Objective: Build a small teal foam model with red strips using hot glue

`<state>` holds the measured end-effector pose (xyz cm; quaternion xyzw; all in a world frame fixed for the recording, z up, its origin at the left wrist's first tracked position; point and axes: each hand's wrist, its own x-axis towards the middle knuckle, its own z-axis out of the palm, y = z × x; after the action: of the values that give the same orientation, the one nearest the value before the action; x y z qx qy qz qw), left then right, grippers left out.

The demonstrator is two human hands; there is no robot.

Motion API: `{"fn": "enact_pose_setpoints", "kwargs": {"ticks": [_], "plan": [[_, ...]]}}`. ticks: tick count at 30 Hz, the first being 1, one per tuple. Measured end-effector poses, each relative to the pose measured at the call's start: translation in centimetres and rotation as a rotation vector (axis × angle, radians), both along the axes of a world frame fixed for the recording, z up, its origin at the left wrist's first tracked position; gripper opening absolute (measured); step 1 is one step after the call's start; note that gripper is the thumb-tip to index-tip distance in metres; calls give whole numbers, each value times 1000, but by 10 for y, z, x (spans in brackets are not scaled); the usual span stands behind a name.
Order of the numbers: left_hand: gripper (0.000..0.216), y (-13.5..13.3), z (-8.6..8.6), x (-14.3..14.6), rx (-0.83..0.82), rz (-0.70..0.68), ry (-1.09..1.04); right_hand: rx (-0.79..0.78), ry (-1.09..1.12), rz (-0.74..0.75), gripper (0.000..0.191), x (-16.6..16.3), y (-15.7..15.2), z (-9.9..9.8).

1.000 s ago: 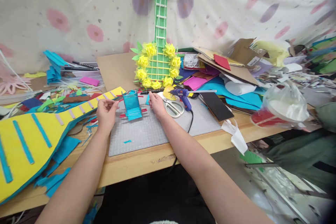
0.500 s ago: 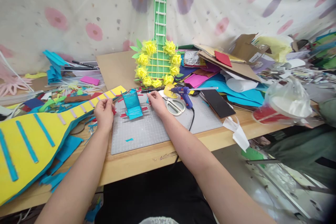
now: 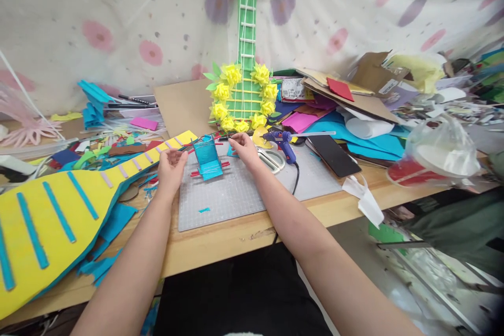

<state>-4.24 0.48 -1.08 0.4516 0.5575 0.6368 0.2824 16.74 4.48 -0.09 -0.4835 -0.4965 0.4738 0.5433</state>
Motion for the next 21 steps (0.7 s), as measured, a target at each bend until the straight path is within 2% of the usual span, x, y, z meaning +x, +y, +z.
{"fn": "enact_pose_setpoints", "kwargs": {"ticks": [3,5,8,14,21], "plan": [[35,9,1,3,44,-71,-3,-26,22,75,16,-4,2,10],[30,16,3,4,66,-51,-16,-59,-22,113,14,-9,5,17],[23,24,6,4,6,-5,-14,-84,-109,136,14,-18,14,24],[23,22,11,6,-55,16,11,-36,-262,83,17,-29,31,22],[19,18,15,10,-61,23,13,-31,-310,80,14,-28,25,23]]}}
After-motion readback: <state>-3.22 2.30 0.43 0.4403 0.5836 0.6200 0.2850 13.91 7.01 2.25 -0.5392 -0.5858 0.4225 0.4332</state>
